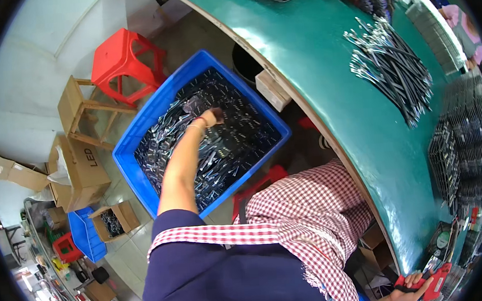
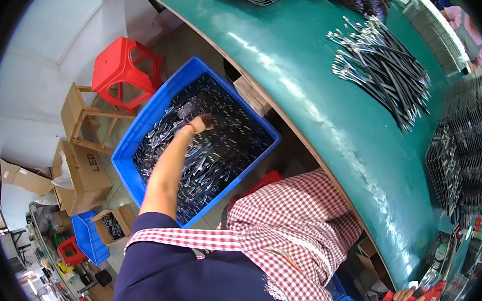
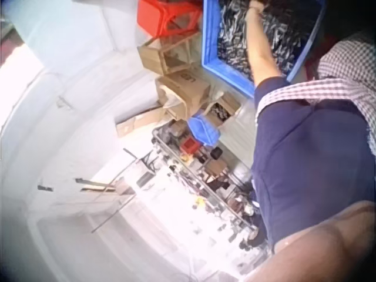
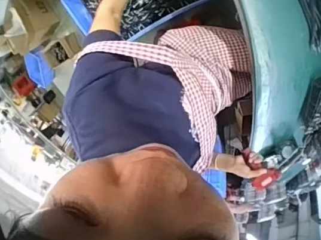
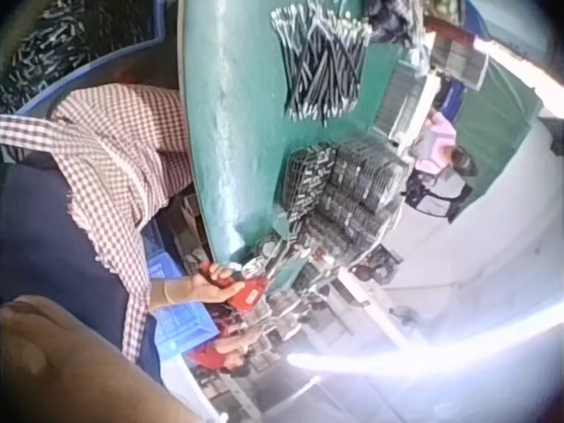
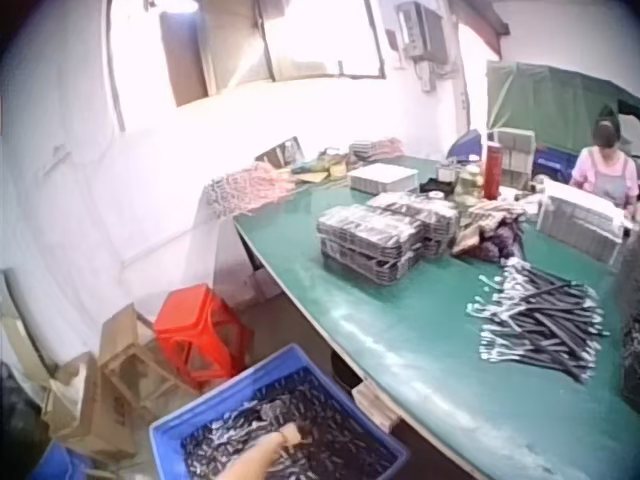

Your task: The person places circuit board panels on a work table, positions wires onto the panels, and solders the wire leads to the circuit boards using a soldering iron.

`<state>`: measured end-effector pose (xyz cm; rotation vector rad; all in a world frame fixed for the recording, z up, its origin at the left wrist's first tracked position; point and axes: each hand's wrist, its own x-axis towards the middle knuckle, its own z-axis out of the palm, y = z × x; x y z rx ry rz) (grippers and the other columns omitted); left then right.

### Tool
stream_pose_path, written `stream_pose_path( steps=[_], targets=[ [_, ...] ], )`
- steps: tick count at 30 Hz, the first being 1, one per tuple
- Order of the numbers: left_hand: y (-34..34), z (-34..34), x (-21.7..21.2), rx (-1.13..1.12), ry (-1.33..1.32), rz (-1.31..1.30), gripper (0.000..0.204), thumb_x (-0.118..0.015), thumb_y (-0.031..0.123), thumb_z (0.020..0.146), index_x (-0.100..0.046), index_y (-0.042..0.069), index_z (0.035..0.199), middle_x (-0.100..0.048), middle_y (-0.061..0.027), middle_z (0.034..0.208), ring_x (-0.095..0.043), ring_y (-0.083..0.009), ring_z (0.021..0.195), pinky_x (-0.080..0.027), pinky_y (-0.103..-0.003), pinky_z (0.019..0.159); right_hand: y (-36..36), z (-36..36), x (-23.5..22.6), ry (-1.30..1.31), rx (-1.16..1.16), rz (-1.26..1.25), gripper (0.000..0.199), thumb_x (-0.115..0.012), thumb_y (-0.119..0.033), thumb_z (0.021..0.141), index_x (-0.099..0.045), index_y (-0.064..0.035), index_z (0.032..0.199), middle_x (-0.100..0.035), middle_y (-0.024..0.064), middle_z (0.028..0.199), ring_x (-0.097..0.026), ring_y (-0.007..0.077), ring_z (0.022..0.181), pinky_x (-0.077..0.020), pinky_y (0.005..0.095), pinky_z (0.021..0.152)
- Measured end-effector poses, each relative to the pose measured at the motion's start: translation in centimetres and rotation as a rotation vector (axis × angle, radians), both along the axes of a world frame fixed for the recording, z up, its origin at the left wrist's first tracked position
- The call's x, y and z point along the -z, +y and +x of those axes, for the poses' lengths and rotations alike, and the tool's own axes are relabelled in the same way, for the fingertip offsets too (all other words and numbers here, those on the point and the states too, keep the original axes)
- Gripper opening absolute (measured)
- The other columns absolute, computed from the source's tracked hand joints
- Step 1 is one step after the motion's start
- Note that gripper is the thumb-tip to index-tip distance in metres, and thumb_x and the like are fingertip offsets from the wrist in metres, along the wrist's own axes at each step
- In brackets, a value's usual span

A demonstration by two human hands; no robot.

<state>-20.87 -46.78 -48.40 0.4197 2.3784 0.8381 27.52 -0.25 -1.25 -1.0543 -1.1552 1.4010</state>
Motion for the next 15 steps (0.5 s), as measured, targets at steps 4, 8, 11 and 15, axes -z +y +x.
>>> stream_pose_path(
  steps=[4, 8, 11, 15],
  targets=[
    [2.2, 0.4, 2.4, -0.025, 0.102, -0.338, 0.021, -0.06, 0.02, 0.08, -0.065, 0.01, 0.099, -0.066, -0.0185, 0.1, -0.062, -0.0355, 0.098, -0.05, -0.043, 0.084, 3.3, 1.6, 0.1, -0.219, -0.108, 0.047, 0.039, -0.062, -0.039, 0.083, -0.045, -0.0123, 0.061, -0.043, 0.0011, 0.054, -0.037, 0.0148, 0.043, -0.0288, 0.0264, 0.041],
    [3.1, -0.2, 0.9, -0.27, 0.123, -0.379, 0.019, -0.055, 0.016, 0.082, -0.067, 0.014, 0.096, -0.066, -0.0172, 0.1, -0.061, -0.0346, 0.1, -0.05, -0.043, 0.083, -1.3, -3.0, -0.4, -0.202, 0.115, 0.019, 0.038, -0.06, -0.039, 0.086, -0.046, -0.0118, 0.063, -0.044, 0.0008, 0.054, -0.038, 0.0143, 0.042, -0.0286, 0.0269, 0.04],
    [1.6, 1.0, 2.0, -0.384, 0.298, -0.31, 0.017, -0.054, 0.015, 0.082, -0.067, 0.013, 0.093, -0.066, -0.0162, 0.1, -0.062, -0.0349, 0.098, -0.05, -0.043, 0.084, -0.8, -4.5, -1.0, -0.239, 0.048, 0.047, 0.038, -0.059, -0.04, 0.086, -0.046, -0.0118, 0.063, -0.044, 0.0007, 0.054, -0.037, 0.014, 0.042, -0.0283, 0.0266, 0.04],
    [0.2, 1.9, -1.4, -0.493, 0.259, -0.021, 0.026, -0.058, 0.014, 0.079, -0.069, 0.013, 0.103, -0.067, -0.0178, 0.097, -0.064, -0.0336, 0.093, -0.05, -0.039, 0.084, -0.7, -5.4, -1.0, -0.269, -0.02, 0.075, 0.039, -0.057, -0.041, 0.087, -0.046, -0.0118, 0.064, -0.043, 0.0005, 0.054, -0.037, 0.0135, 0.042, -0.0279, 0.026, 0.04]
  ],
)
